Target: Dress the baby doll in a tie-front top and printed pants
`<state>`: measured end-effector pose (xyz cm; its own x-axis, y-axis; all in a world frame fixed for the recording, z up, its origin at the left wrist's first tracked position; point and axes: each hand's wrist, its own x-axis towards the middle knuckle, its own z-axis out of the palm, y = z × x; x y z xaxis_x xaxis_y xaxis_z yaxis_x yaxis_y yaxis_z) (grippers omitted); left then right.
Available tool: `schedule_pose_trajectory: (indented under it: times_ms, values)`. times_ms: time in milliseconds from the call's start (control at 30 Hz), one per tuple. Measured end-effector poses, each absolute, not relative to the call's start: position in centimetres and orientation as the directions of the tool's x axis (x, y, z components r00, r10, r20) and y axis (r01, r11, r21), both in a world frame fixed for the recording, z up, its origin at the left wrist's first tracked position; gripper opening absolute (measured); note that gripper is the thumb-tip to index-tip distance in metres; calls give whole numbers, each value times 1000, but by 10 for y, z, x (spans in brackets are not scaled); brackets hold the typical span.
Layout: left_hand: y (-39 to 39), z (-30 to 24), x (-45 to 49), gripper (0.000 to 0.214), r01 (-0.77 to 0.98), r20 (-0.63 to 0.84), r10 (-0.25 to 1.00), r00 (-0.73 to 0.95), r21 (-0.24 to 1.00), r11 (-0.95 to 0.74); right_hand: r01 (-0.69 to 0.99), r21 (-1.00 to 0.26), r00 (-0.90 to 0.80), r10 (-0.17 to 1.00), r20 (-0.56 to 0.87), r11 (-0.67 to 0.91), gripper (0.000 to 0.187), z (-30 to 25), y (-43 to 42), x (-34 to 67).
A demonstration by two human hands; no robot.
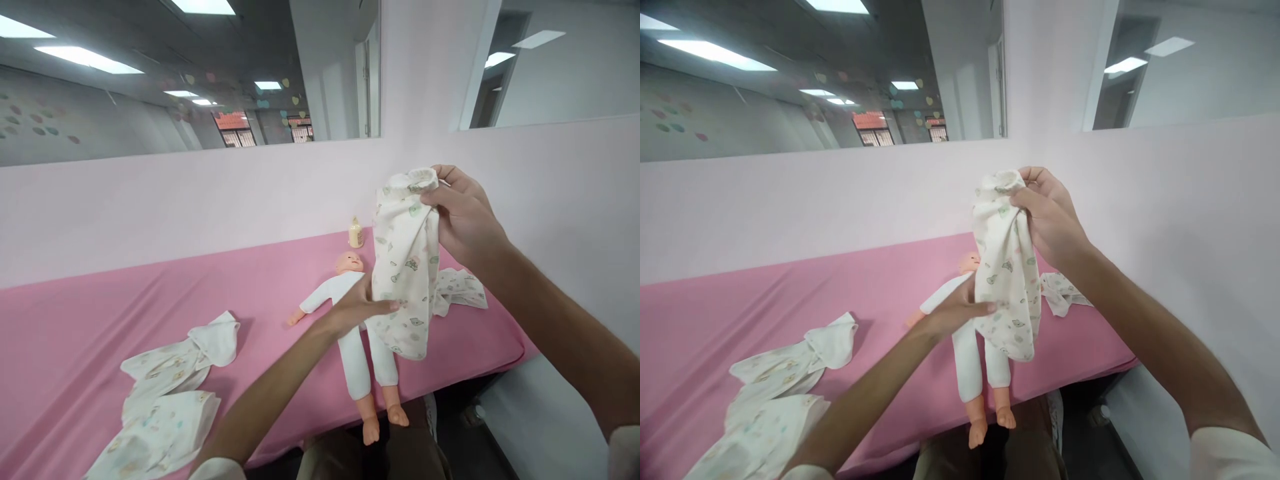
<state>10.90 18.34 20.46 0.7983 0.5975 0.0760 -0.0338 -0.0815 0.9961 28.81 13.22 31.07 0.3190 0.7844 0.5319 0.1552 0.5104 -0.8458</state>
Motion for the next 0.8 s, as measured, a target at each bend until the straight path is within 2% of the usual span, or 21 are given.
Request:
schedule_pose_trajectory:
  times_ms: [67,133,200,267,367,433,500,567,633,700,800]
  values:
    - [172,194,114,50,-38,20,548,836,999,22,147,-848,339,780,526,509,19,309,137,296]
    - [166,194,115,34,-34,-19,563,826,996,85,124,-852,366,774,516,509,20,304,143,308]
    - [166,199,112,34,-34,-52,599,799,991,131,92,-872,417,777,472,481,22,294,149,323]
    - [169,206,107,38,-38,-68,642,764,988,149,99,-920,501,780,375,379,25,281,152,336]
    - [174,215,99,39,-33,-64,704,707,992,123,269,-955,574,776,262,123,31,256,147,342]
    - [177,218,95,38,-23,-62,728,683,994,106,408,-912,463,848,257,53,39,238,134,336]
    - [178,217,93,37,-16,-64,728,682,995,103,459,-877,230,934,273,143,46,220,116,324]
    - [178,214,94,36,-7,-68,701,710,995,104,397,-877,-9,956,292,272,56,203,98,307]
    - [175,212,94,34,19,-73,654,753,996,88,265,-922,-190,953,236,282,74,186,86,290]
    - [171,212,93,28,65,-68,608,791,998,28,190,-961,-203,965,163,203,80,170,81,276]
    - [171,211,90,22,127,-31,573,819,983,-129,194,-973,-10,992,129,128,49,148,85,266]
